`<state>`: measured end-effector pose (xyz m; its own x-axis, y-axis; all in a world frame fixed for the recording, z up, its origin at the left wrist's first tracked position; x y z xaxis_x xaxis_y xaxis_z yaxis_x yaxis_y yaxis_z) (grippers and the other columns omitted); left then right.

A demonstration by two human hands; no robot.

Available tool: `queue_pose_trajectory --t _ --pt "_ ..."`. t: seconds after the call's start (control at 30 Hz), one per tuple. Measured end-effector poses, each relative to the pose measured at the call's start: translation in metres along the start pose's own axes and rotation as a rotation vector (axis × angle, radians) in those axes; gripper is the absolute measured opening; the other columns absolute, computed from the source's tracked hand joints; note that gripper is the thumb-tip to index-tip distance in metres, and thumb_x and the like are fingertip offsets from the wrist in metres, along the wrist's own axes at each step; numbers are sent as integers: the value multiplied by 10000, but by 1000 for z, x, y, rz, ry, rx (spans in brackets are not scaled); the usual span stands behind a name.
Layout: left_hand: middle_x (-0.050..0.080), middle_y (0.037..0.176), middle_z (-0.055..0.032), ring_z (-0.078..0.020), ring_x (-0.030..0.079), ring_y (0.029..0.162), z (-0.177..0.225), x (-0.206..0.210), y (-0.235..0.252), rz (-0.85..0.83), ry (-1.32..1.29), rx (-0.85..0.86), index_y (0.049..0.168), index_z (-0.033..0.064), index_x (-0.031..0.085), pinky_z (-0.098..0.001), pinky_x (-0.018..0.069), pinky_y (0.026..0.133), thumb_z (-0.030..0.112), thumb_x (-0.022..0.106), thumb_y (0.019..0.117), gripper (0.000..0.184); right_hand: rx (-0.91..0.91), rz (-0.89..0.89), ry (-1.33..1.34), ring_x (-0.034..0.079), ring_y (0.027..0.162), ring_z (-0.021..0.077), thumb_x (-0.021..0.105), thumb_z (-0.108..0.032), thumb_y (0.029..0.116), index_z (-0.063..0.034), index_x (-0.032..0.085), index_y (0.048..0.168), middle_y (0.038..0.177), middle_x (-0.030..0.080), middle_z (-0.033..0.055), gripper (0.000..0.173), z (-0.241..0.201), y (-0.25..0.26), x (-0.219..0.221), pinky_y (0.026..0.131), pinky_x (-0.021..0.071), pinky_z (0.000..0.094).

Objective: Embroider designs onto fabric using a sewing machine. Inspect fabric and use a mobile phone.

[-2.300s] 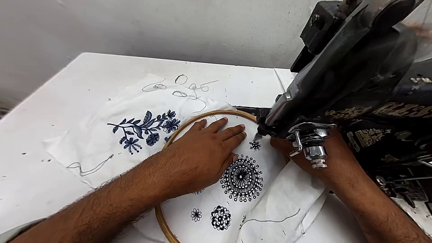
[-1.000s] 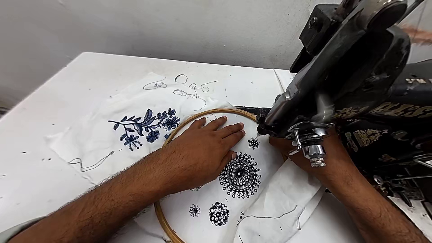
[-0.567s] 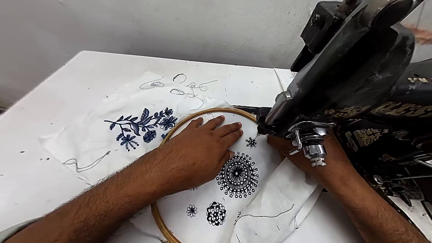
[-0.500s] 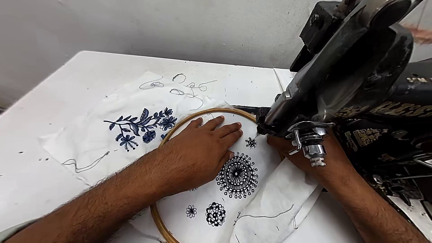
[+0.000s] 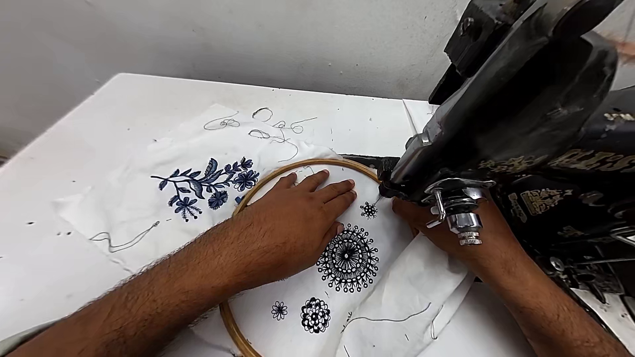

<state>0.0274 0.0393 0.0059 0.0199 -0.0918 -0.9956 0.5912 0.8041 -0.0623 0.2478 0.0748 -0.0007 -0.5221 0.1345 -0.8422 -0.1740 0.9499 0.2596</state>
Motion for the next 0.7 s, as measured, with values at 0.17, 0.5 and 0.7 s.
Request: queue_pose_trajectory --t 0.17,0.5,0.7 --pt "392 1639 47 -290 356 1515 -1 -1 -2 -23 -5 8 1553 210 469 -650 369 1128 416 320 1086 532 -75 45 24 680 835 92 785 -346 832 -169 711 1009 894 699 -12 261 -5 -2 0 727 565 360" --pt "394 1638 45 -285 354 1517 -1 0 -2 -16 -14 11 1551 205 471 -650 365 1130 414 325 1085 531 -66 24 6 678 796 116 776 -340 839 -166 717 975 858 693 2 228 -4 -1 1 695 561 389" --pt "402 1635 45 -291 364 1512 -1 1 0 4 -1 3 1551 209 474 -646 367 1130 418 303 1089 535 -16 11 1 687 792 134 826 -288 833 -143 712 963 849 698 15 226 -2 -1 -1 703 567 390"
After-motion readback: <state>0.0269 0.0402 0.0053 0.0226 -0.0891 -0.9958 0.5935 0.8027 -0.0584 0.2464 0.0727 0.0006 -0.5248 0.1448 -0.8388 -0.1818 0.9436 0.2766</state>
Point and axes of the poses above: each hand's wrist, its own y-axis towards the middle knuckle, its own x-axis out of the palm, z = x × y, the point moved 5 cm from there along y, towards the middle knuckle
